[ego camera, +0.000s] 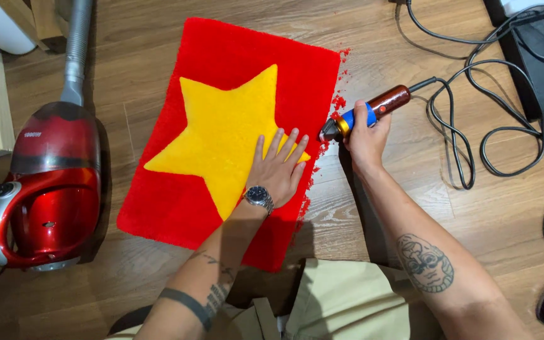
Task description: The person uses an electric rug carver to trim the edges of a custom red rug with a yellow star and then uses a vacuum cleaner to remove the trimmed fibers.
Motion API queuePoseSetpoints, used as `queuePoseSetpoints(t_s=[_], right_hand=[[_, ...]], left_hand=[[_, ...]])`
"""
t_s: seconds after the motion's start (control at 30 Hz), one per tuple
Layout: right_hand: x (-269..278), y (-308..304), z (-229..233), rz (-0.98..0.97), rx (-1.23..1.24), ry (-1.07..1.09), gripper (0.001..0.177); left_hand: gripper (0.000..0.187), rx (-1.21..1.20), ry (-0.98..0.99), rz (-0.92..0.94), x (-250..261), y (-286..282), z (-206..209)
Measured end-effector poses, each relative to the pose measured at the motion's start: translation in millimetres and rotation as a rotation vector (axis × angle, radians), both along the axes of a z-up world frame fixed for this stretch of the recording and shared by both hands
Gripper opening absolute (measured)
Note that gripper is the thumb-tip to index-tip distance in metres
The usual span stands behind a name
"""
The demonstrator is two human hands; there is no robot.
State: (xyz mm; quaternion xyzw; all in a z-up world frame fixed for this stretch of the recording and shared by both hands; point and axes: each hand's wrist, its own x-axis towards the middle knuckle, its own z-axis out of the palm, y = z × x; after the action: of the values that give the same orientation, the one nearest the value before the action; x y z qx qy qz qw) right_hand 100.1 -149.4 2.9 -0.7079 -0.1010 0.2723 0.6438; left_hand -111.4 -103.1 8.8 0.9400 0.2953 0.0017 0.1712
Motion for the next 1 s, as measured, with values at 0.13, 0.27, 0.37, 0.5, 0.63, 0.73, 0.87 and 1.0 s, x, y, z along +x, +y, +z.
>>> queuePoseSetpoints(t_s=[0.13, 0.27, 0.37, 0.5, 0.63, 0.73, 0.87, 1.0], right_hand=[[3, 0, -30, 0.0, 0.061, -0.089, 0.031], [-6, -2, -15, 0.015, 0.07, -0.06, 0.029], [-6, -5, -26, 0.04, 0.147, -0.078, 0.029], [-17, -6, -9, 0.016, 0.004, -0.1, 0.031], [-18, -13, -18, 0.029, -0.013, -0.142, 0.032], [-14, -21, -47, 0.073, 0.103, -0.194, 0.032], [-18, -17, -15, 0.063, -0.034, -0.044, 0.033], [-9, -9, -9, 0.006, 0.012, -0.051, 0.035]], left_hand=[[0.059, 0.038, 0.004, 0.011, 0, -1, 2], [0.059, 0.032, 0.012, 0.011, 0, -1, 4], [0.059, 0.024, 0.019, 0.012, 0, -1, 4], [0.059, 0.017, 0.036, 0.007, 1, 0, 4], [0.06, 0.016, 0.054, 0.003, 1, 1, 4], [0.06, 0.016, 0.054, 0.005, 2, 1, 6], [0.059, 0.017, 0.036, 0.008, 0, 0, 6], [0.058, 0.031, 0.008, 0.015, -1, 0, 4]])
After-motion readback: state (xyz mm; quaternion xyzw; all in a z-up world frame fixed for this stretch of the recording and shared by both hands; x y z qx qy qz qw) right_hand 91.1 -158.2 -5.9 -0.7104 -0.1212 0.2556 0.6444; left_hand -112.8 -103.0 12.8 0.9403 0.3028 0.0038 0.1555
